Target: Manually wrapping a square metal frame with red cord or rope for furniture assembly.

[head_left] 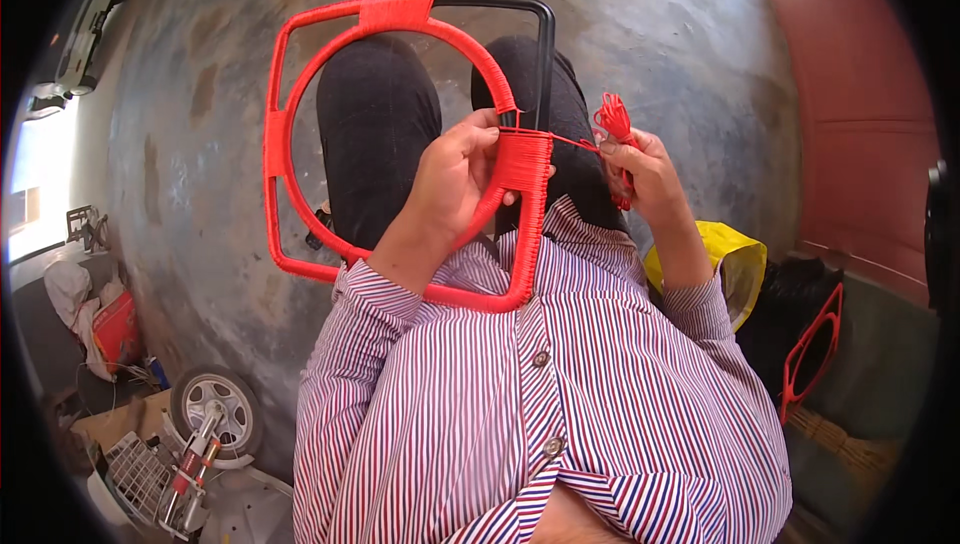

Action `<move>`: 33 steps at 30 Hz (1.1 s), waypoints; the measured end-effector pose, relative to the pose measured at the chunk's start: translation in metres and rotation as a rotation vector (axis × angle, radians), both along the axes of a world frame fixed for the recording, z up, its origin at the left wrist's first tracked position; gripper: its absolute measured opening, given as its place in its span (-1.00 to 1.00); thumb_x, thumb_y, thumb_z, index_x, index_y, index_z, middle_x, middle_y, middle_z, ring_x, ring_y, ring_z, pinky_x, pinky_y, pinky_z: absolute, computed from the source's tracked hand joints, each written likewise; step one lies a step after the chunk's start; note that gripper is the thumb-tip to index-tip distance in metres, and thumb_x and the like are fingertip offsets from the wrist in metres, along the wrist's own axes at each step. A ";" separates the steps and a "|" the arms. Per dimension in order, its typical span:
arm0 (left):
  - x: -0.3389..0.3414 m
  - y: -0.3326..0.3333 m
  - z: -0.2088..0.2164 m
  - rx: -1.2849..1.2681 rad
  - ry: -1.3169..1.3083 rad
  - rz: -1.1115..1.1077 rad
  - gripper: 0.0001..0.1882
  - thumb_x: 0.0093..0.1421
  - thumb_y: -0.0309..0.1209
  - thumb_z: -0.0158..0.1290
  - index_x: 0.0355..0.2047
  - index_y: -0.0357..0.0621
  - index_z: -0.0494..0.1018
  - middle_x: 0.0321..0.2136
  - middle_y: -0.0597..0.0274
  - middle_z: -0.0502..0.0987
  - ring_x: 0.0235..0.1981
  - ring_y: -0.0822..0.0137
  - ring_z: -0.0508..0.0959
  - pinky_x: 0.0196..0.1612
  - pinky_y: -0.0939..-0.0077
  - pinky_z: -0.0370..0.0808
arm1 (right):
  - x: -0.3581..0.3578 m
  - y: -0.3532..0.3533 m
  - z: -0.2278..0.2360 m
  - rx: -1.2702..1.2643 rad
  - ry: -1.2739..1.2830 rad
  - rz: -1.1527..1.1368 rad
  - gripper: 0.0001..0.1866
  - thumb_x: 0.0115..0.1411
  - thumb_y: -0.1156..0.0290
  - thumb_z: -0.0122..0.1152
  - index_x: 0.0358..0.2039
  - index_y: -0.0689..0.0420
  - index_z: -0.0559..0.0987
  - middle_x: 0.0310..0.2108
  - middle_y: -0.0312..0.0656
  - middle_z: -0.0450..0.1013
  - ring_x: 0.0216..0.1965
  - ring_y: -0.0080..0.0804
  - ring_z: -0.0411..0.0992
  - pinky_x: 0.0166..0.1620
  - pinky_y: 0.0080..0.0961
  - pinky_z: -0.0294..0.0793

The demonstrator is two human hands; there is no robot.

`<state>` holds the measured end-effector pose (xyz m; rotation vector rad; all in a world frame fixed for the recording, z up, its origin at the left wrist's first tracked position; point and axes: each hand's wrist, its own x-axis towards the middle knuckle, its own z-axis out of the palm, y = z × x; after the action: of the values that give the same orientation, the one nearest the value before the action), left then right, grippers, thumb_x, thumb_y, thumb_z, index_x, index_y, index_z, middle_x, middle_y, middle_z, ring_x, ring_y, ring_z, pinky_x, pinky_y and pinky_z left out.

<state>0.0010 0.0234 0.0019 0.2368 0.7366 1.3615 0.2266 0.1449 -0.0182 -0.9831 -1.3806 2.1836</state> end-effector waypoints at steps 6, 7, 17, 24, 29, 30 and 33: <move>0.000 0.001 0.003 -0.108 0.008 0.047 -0.68 0.20 -0.42 -0.26 -0.07 -0.28 0.27 -0.21 -0.14 0.56 -0.25 -0.13 0.63 -0.69 0.49 0.46 | -0.002 -0.008 -0.006 -0.009 -0.010 -0.035 -0.84 0.23 0.37 0.16 -0.45 0.09 0.43 -0.68 -0.43 0.25 -0.71 -0.72 0.15 -0.64 -0.67 0.11; 0.000 0.002 0.003 -0.102 0.010 0.042 -0.68 0.19 -0.42 -0.26 -0.07 -0.28 0.27 -0.22 -0.14 0.56 -0.26 -0.13 0.63 -0.69 0.49 0.46 | 0.000 -0.009 -0.006 0.009 -0.025 -0.039 -0.84 0.24 0.37 0.16 -0.45 0.10 0.43 -0.68 -0.44 0.25 -0.71 -0.73 0.15 -0.64 -0.67 0.11; 0.003 0.005 0.003 -0.128 -0.007 0.040 -0.65 0.16 -0.42 -0.23 -0.04 -0.23 0.28 -0.36 -0.04 0.56 -0.40 -0.10 0.64 -0.67 0.35 0.48 | 0.001 -0.007 -0.009 0.169 -0.207 -0.026 -0.84 0.20 0.30 0.11 -0.46 0.08 0.46 -0.66 -0.49 0.23 -0.67 -0.73 0.16 -0.60 -0.67 0.08; 0.003 0.004 -0.008 -0.030 0.037 0.023 -0.75 0.19 -0.45 -0.28 -0.17 -0.27 0.28 -0.44 -0.08 0.53 -0.49 -0.05 0.63 -0.75 0.44 0.38 | 0.007 0.013 -0.013 0.134 -0.117 0.022 -0.88 0.23 0.37 0.08 -0.41 0.12 0.46 -0.72 -0.47 0.20 -0.71 -0.74 0.12 -0.62 -0.69 0.04; 0.005 0.003 -0.009 -0.011 0.134 0.068 -0.81 0.31 -0.30 -0.20 -0.23 -0.16 0.30 -0.46 0.11 0.51 -0.59 0.27 0.54 -0.64 0.53 0.41 | -0.012 0.020 -0.009 0.325 -0.334 -0.171 -0.85 0.27 0.35 0.05 -0.23 0.14 0.46 -0.63 -0.43 0.26 -0.69 -0.75 0.13 -0.63 -0.70 0.05; 0.006 0.002 -0.004 -0.074 0.182 0.100 -0.74 0.34 -0.19 -0.17 -0.20 -0.13 0.30 -0.40 0.21 0.50 -0.51 0.40 0.50 -0.49 0.58 0.45 | -0.017 0.024 -0.002 0.309 -0.277 -0.214 -0.78 0.28 0.35 0.03 -0.10 0.13 0.45 -0.58 -0.43 0.28 -0.66 -0.76 0.13 -0.60 -0.73 0.04; 0.006 -0.002 0.006 -0.109 0.254 0.247 -0.63 0.34 -0.12 -0.14 -0.07 -0.18 0.29 -0.26 0.21 0.47 -0.33 0.43 0.50 -0.36 0.60 0.46 | -0.030 0.043 0.016 0.468 -0.101 -0.121 -0.76 0.28 0.40 0.04 -0.05 0.11 0.48 -0.47 -0.38 0.34 -0.50 -0.69 0.27 -0.50 -0.70 0.21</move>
<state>0.0066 0.0212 0.0080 0.2410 1.0773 1.5355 0.1962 0.1880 -0.0018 -0.9722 -1.7223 1.6325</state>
